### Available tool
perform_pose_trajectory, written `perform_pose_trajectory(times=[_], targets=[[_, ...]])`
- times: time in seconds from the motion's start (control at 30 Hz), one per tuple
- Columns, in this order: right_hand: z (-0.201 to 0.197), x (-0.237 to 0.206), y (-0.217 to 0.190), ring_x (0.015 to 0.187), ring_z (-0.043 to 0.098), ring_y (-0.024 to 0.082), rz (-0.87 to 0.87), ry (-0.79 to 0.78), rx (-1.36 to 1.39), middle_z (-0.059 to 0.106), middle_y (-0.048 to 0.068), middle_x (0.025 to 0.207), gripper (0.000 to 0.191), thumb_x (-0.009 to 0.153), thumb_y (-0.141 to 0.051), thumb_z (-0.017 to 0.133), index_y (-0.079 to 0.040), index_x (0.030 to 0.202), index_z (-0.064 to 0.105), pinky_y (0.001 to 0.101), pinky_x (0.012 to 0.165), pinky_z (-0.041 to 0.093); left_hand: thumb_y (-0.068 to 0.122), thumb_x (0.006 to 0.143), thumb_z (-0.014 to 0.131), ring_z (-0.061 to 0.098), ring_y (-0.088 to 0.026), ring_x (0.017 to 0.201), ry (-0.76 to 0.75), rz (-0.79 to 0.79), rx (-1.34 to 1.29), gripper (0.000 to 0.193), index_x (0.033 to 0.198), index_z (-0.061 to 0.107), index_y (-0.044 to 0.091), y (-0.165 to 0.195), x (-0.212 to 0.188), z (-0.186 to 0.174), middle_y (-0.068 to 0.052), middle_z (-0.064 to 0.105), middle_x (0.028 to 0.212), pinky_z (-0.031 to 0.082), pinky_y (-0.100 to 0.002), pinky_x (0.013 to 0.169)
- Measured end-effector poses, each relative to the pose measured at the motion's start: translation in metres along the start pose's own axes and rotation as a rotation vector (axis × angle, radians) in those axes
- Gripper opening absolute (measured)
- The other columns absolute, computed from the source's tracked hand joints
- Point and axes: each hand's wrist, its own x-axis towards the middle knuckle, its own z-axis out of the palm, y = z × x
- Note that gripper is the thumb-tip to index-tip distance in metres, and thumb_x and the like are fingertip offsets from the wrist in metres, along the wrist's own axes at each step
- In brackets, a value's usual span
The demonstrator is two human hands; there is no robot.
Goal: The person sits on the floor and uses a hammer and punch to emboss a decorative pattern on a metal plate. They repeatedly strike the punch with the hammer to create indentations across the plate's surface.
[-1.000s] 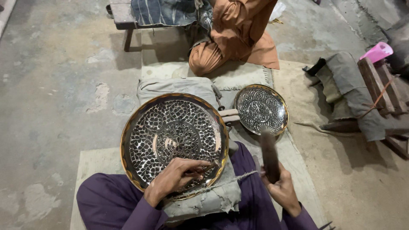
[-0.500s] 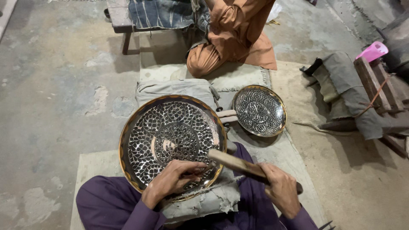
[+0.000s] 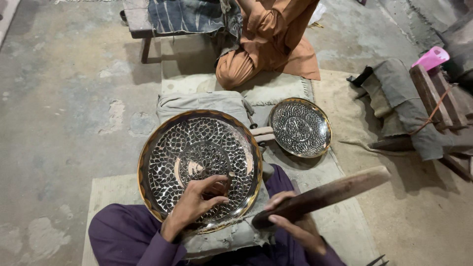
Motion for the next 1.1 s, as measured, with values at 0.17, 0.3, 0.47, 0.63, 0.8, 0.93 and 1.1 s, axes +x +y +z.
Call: perform_pose_trajectory(times=[0.17, 0.3, 0.47, 0.63, 0.8, 0.93, 1.1], targets=[[-0.006, 0.007, 0.009, 0.097, 0.070, 0.023, 0.111, 0.091, 0.128, 0.066, 0.013, 0.098, 0.037, 0.085, 0.005, 0.075, -0.002, 0.112, 0.050, 0.0416, 0.095, 0.058, 0.020, 0.084, 0.076, 0.081, -0.020, 0.091, -0.090, 0.015, 0.051, 0.049, 0.131, 0.065, 0.019, 0.000, 0.008, -0.001, -0.009, 0.080, 0.106, 0.068, -0.037, 0.078], [-0.027, -0.001, -0.001, 0.075, 0.068, 0.018, 0.185, 0.300, -0.129, 0.066, 0.008, 0.088, 0.049, 0.083, 0.000, 0.073, 0.002, 0.129, 0.056, 0.0337, 0.072, 0.056, 0.017, 0.084, 0.076, 0.081, -0.021, 0.094, -0.146, 0.098, 0.033, 0.043, 0.126, 0.069, 0.016, 0.009, 0.011, -0.002, -0.009, 0.081, 0.108, 0.068, -0.036, 0.082], [-0.035, -0.005, -0.010, 0.091, 0.071, 0.021, 0.058, 0.312, -0.565, 0.075, 0.012, 0.105, 0.063, 0.085, -0.007, 0.076, -0.001, 0.144, 0.054, 0.0326, 0.082, 0.057, 0.016, 0.083, 0.078, 0.081, -0.019, 0.091, -0.174, 0.079, 0.019, 0.043, 0.125, 0.068, 0.012, 0.027, 0.007, -0.006, -0.009, 0.081, 0.103, 0.066, -0.033, 0.081], [-0.036, -0.006, -0.023, 0.114, 0.073, 0.029, -0.178, 0.265, -0.978, 0.071, 0.018, 0.127, 0.065, 0.077, -0.008, 0.080, -0.004, 0.138, 0.057, 0.0380, 0.095, 0.058, 0.016, 0.084, 0.078, 0.081, -0.019, 0.092, -0.156, 0.107, 0.036, 0.044, 0.126, 0.068, 0.010, 0.036, 0.006, -0.007, -0.010, 0.081, 0.103, 0.065, -0.032, 0.081], [-0.038, -0.005, -0.031, 0.111, 0.073, 0.033, -0.148, 0.210, -1.019, 0.070, 0.015, 0.128, 0.070, 0.073, -0.003, 0.075, -0.011, 0.140, 0.056, 0.0395, 0.090, 0.060, 0.016, 0.083, 0.077, 0.081, -0.018, 0.093, -0.170, 0.088, 0.008, 0.045, 0.127, 0.067, 0.010, 0.036, 0.007, -0.006, -0.009, 0.081, 0.104, 0.065, -0.032, 0.080], [-0.046, -0.004, -0.020, 0.085, 0.077, 0.025, -0.029, 0.170, -1.275, 0.074, 0.006, 0.115, 0.076, 0.075, -0.007, 0.076, -0.025, 0.146, 0.055, 0.0356, 0.074, 0.062, 0.015, 0.084, 0.077, 0.081, -0.020, 0.093, -0.140, 0.152, 0.006, 0.046, 0.128, 0.066, 0.008, 0.032, 0.005, -0.005, -0.011, 0.081, 0.103, 0.065, -0.034, 0.080], [-0.062, -0.006, 0.004, 0.076, 0.076, 0.021, -0.145, 0.221, -1.244, 0.073, 0.005, 0.118, 0.069, 0.083, -0.006, 0.071, -0.025, 0.146, 0.050, 0.0309, 0.063, 0.065, 0.018, 0.084, 0.076, 0.081, -0.018, 0.084, -0.184, 0.013, 0.075, 0.047, 0.130, 0.067, 0.016, 0.023, 0.007, -0.001, -0.008, 0.082, 0.100, 0.064, -0.033, 0.076]])
